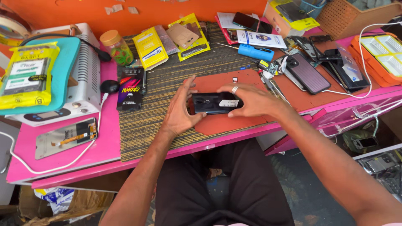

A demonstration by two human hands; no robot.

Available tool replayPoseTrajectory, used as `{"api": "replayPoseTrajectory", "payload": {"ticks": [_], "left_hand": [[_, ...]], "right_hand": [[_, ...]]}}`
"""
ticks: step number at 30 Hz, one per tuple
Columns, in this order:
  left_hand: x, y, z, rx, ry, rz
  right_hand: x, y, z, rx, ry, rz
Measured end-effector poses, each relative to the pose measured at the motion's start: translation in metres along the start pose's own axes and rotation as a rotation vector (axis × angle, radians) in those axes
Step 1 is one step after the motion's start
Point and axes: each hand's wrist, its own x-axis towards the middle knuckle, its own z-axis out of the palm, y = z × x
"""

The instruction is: The person disassembles a smartphone, removes the back cover and battery, and then reassembles it by reconnecting internal components and securing the back cover with screws. The person uses a screwdriver and a plastic pry tool to open and close the device.

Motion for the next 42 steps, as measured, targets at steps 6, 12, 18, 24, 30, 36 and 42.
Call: {"api": "replayPoseTrajectory", "payload": {"ticks": [6,12,18,24,30,36,42], "left_hand": [[0.001,-0.007,0.003,0.077,-0.024,0.061],[0.006,-0.007,0.004,0.166,-0.077,0.034],[0.006,0.000,0.002,0.164,-0.109,-0.082],[0.009,0.000,0.002,0.182,-0.111,-0.129],[0.011,-0.002,0.003,0.223,-0.119,-0.168],[0.010,-0.008,0.001,0.277,-0.130,-0.020],[0.034,0.000,-0.006,0.456,-0.337,-0.102]], "right_hand": [[0.005,0.006,0.009,-0.027,0.054,-0.069],[0.008,0.022,0.017,-0.048,0.021,-0.052],[0.011,0.027,0.025,-0.050,0.005,-0.083],[0.013,0.028,0.024,-0.043,-0.029,-0.031],[0.012,0.026,0.024,-0.025,-0.036,0.018],[0.011,0.030,0.025,-0.044,-0.012,-0.033],[0.026,0.037,0.020,-0.014,-0.002,-0.077]]}}
